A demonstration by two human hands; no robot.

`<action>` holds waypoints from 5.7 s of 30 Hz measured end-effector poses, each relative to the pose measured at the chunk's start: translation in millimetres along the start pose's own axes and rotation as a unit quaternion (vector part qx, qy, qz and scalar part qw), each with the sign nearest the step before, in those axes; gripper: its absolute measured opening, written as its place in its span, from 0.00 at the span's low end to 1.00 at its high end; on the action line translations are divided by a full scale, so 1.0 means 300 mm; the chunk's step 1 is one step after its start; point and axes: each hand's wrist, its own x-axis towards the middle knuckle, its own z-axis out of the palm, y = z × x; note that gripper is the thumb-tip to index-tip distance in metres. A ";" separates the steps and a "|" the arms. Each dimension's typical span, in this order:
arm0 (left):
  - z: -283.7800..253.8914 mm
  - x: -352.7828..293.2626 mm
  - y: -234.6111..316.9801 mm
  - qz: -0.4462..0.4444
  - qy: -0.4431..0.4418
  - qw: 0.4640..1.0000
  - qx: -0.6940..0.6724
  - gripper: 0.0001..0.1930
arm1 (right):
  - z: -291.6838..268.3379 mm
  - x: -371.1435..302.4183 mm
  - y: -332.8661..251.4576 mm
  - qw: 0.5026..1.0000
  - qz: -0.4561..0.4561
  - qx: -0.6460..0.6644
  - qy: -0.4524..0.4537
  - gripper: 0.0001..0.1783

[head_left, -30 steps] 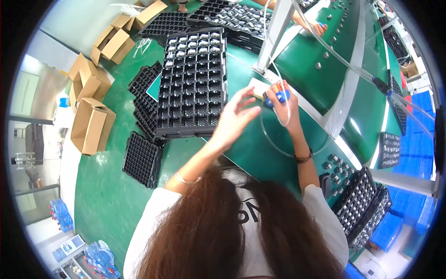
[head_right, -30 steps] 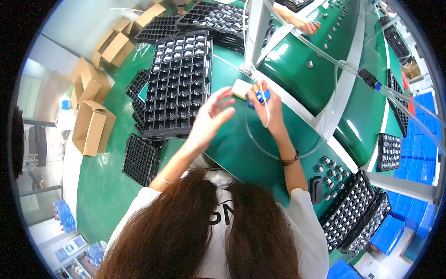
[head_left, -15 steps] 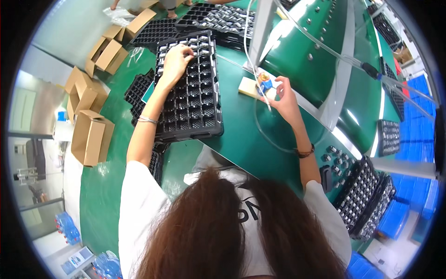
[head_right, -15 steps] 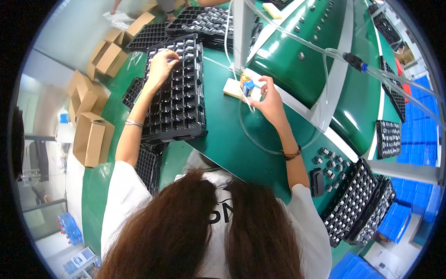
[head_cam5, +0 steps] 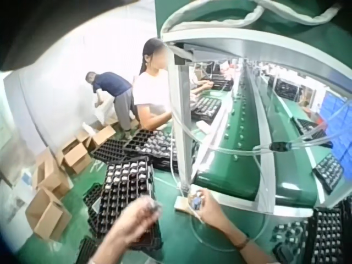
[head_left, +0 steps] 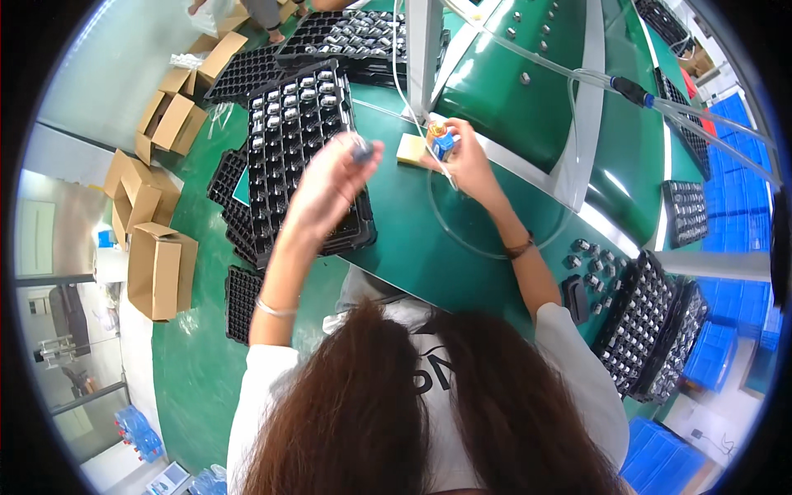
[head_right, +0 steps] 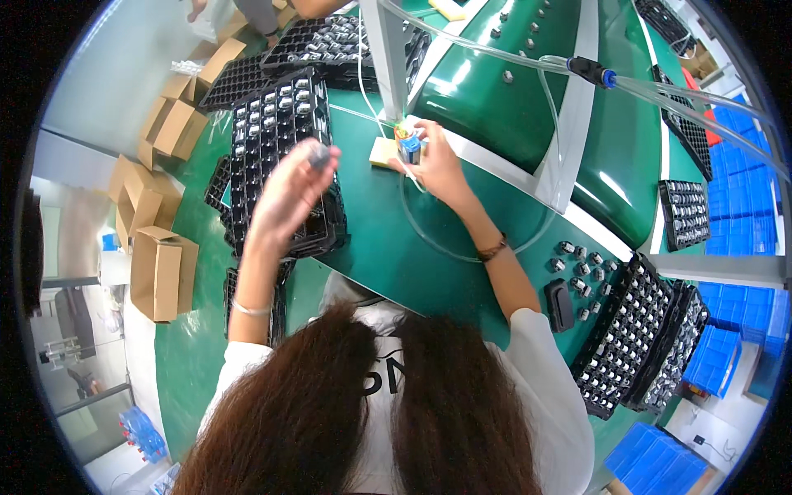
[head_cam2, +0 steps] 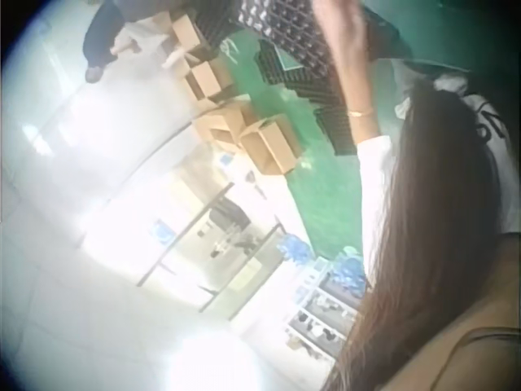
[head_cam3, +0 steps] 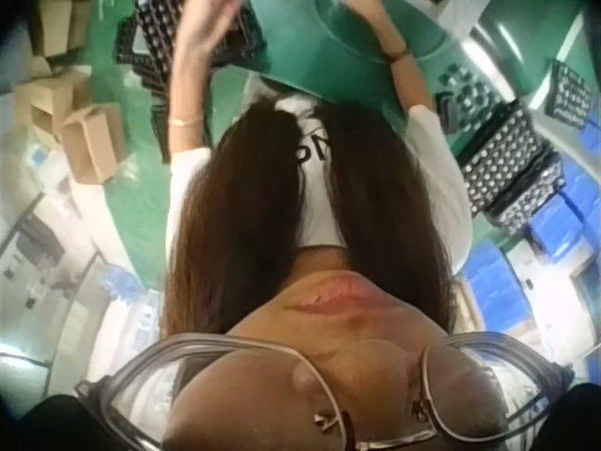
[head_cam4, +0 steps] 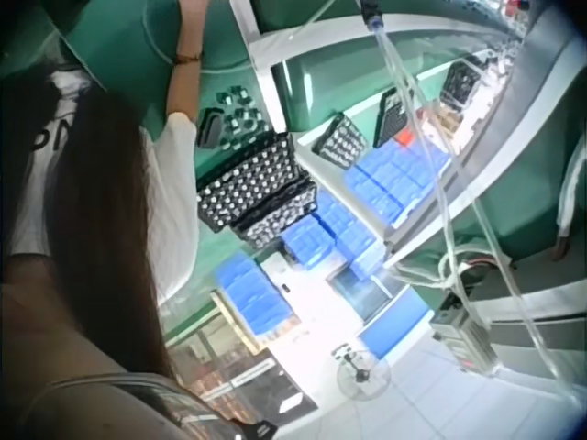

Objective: Assembling electronic sensors by inserting components into plastic housings at a manual assembly station.

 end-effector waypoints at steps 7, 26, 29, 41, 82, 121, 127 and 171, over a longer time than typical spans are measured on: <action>0.079 -0.057 -0.296 -0.081 -0.009 0.989 -0.121 0.17 | -0.041 0.170 0.133 0.995 -0.031 -0.057 0.073 0.19; 0.085 0.101 -0.488 -0.045 0.008 0.994 -0.101 0.13 | -0.323 0.380 0.400 0.917 0.055 -0.313 0.239 0.21; 0.106 0.099 -0.498 -0.026 0.028 0.993 -0.107 0.13 | -0.318 0.346 0.354 0.915 -0.107 -0.241 0.304 0.22; 0.094 0.092 -0.468 0.036 0.017 0.999 -0.026 0.15 | -0.045 -0.088 -0.020 0.959 0.068 0.274 0.024 0.08; -0.580 0.078 0.325 0.284 0.194 0.687 0.640 0.05 | -0.172 -0.070 0.029 0.999 0.037 -0.007 -0.031 0.26; 0.089 0.153 -0.491 0.046 0.028 0.998 -0.014 0.22 | -0.112 0.001 0.079 0.970 0.024 0.239 -0.029 0.12; 0.081 0.110 -0.470 0.049 0.014 0.999 0.016 0.26 | -0.060 -0.091 0.030 0.961 0.072 0.260 -0.054 0.13; -0.478 0.298 0.267 0.329 0.105 0.613 0.711 0.07 | -0.197 -0.147 0.033 0.995 0.069 0.009 -0.075 0.26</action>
